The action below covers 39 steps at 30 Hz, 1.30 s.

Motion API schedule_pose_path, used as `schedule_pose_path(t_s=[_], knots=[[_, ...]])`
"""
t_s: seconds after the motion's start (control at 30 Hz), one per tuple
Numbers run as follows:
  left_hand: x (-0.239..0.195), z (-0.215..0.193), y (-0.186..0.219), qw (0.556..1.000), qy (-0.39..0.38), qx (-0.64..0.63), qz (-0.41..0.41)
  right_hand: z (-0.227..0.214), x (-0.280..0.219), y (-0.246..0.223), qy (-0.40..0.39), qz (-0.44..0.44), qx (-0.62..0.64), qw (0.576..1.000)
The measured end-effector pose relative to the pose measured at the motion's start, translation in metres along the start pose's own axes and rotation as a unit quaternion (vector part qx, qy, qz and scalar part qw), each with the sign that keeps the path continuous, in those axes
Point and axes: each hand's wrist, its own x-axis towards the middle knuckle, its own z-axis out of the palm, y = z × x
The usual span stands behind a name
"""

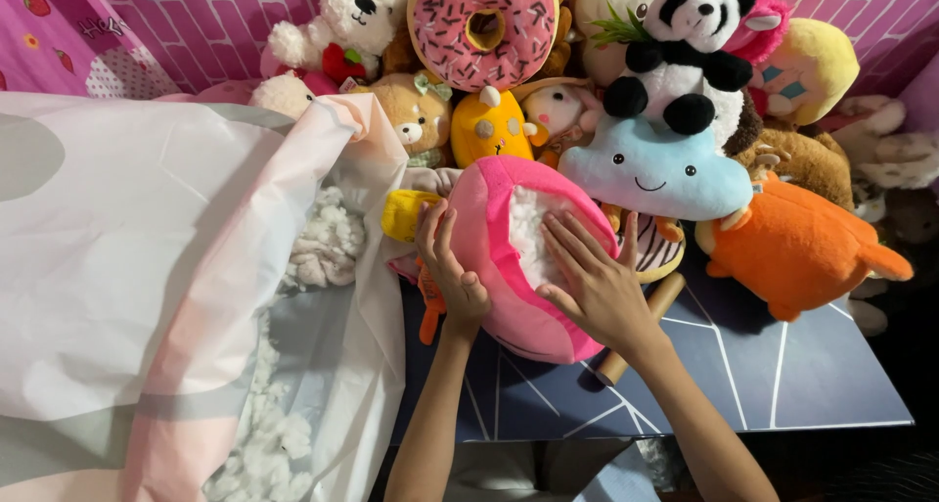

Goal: Stuffing a pink plush toy with white fiberfill using a wooden dowel to pack the material inside.

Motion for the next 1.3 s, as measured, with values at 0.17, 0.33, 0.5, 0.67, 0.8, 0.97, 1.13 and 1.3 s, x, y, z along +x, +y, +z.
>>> schedule_pose_path(t_s=[0.17, 0.33, 0.5, 0.67, 0.8, 0.97, 1.13, 1.3], knots=[[-0.002, 0.001, -0.002, 1.0, -0.011, 0.009, -0.007, -0.002, 0.0, 0.0, 0.001, 0.014, 0.039, 0.999], [0.003, 0.0, 0.004, 1.0, 0.018, -0.001, -0.007, -0.013, 0.0, -0.008, 0.033, 0.015, 0.088, 0.995], [0.004, -0.001, 0.005, 1.0, 0.01, -0.003, -0.003, -0.008, -0.002, -0.009, 0.052, 0.015, 0.095, 0.994], [0.005, -0.005, 0.004, 1.0, 0.004, 0.0, -0.014, -0.022, 0.001, -0.026, 0.11, 0.01, 0.146, 0.983], [-0.005, -0.027, -0.001, 0.997, 0.049, -0.01, -0.062, -0.02, -0.002, -0.051, 0.223, -0.03, 0.203, 0.953], [-0.05, -0.108, -0.001, 0.986, 0.123, 0.015, -0.113, 0.039, -0.019, -0.089, 0.26, -0.128, 0.266, 0.919], [-0.076, -0.173, 0.033, 0.972, 0.165, 0.074, -0.148, 0.078, 0.012, -0.166, 0.177, -0.185, 0.388, 0.885], [-0.105, -0.205, 0.017, 0.951, 0.214, 0.077, -0.211, 0.117, 0.051, -0.224, -0.015, -0.162, 0.5, 0.851]])
